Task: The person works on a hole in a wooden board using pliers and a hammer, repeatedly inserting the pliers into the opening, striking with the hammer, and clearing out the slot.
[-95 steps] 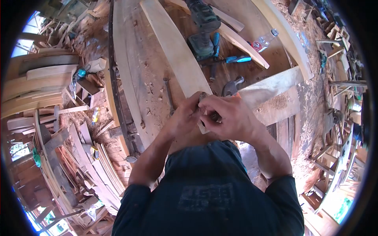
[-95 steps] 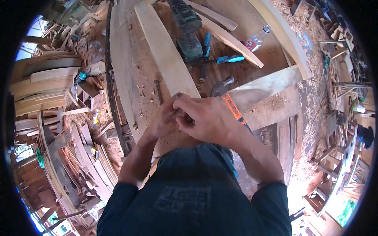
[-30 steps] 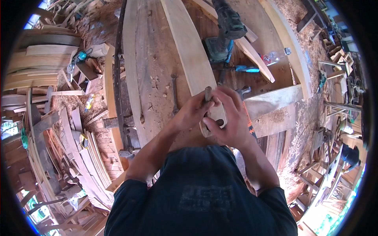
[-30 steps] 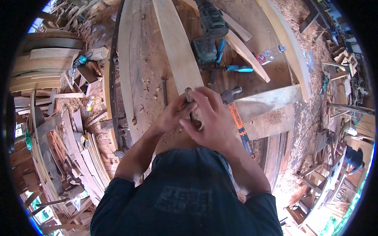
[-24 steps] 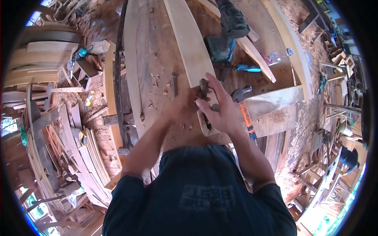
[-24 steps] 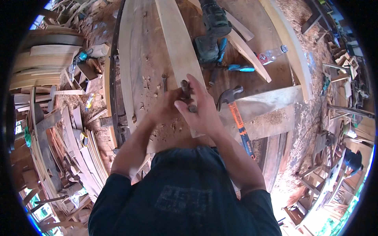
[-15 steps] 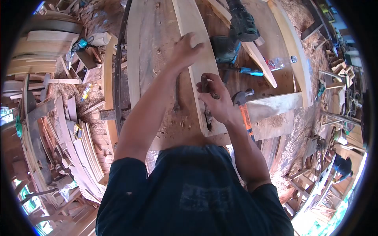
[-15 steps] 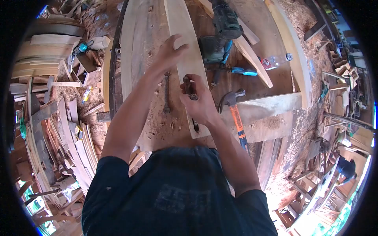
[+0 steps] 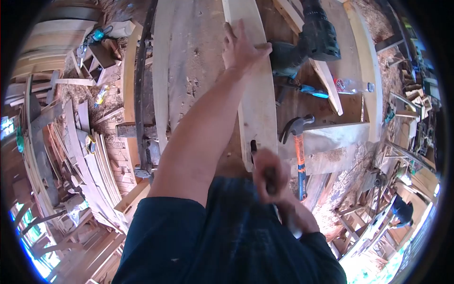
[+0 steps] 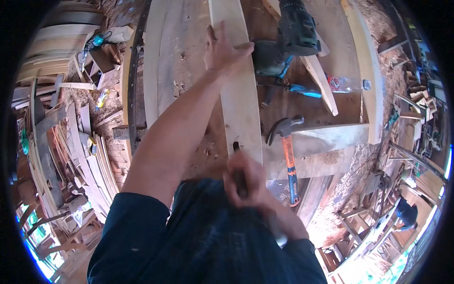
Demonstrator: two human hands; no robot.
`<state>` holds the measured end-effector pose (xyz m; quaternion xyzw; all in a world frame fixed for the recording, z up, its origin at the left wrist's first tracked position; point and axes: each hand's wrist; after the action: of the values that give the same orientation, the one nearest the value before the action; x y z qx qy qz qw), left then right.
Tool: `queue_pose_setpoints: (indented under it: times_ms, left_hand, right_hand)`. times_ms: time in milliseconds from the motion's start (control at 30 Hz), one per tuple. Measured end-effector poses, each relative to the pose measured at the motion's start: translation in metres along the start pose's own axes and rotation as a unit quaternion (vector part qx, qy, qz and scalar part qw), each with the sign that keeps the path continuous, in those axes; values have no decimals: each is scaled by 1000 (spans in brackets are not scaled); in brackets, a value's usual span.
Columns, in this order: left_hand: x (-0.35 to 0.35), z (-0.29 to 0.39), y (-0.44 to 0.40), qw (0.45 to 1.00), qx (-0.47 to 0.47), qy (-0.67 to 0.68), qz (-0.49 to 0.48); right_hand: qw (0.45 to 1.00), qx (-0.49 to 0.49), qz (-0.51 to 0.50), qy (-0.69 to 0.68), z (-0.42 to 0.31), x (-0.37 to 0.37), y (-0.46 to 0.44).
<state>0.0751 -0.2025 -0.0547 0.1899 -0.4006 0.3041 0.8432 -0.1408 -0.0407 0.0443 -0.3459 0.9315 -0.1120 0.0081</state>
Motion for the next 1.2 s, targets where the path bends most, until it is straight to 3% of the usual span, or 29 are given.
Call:
queue_pose_setpoints:
  times_ms: [67,167,267,367,467,533,700,833,933,1000,1033,1133,1167,1200]
  left_hand:
    - [5,1,-4,1000,-2,-1,-8]
    - [-4,-2,-13,999,-18,-25,27]
    - [-19,-7,-31,998,-30,-46,29]
    - [-28,-20,-48,998,-53,-38,23]
    - [-27,-15,-58,996,-75,-38,29]
    - [-15,-12,-48,998,-53,-43,11]
    - [2,5,-42,998,-28,-58,-25]
    - [12,7,-33,998,-18,-40,-43]
    - [3,0,-32,997,-56,-50,-3]
    - [-2,-6,-30,987,-122,-93,49]
    - [-2,-8,-29,979,-153,-114,78]
    - [0,-8,-31,984,-141,-95,53]
    - [0,-7,-32,985,-141,-81,51]
    - [0,-8,-33,987,-140,-68,48]
  right_hand:
    - [996,67,-2,-64,6,-3,8]
    - [999,-9,-52,-11,1,3,-11]
    - [995,-92,-15,23,-9,-13,-51]
    - [993,-115,-18,-12,-3,-14,-56]
    - [996,30,-53,-58,8,-9,-26]
    - [994,104,-41,-7,6,-13,13]
    - [997,36,-36,65,-22,-17,51]
    - [977,-160,-13,138,-60,-25,44]
    - [936,-284,-16,207,-79,-30,31]
    - [882,-400,8,249,-92,-38,18]
    - [791,-586,-47,172,-104,-33,-6]
    - [742,-659,-62,106,-91,-27,-23]
    - [666,-746,26,5,-89,-32,-44]
    - [623,-782,8,11,-83,-31,-50]
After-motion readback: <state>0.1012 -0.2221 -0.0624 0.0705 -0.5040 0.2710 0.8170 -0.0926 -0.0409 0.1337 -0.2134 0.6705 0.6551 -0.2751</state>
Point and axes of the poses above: each hand's wrist, its own y-axis away from the middle knuckle, its own x-axis out of the back of the hand, z = x × y, and after that the axes turned 8 degrees about -y, right-handed
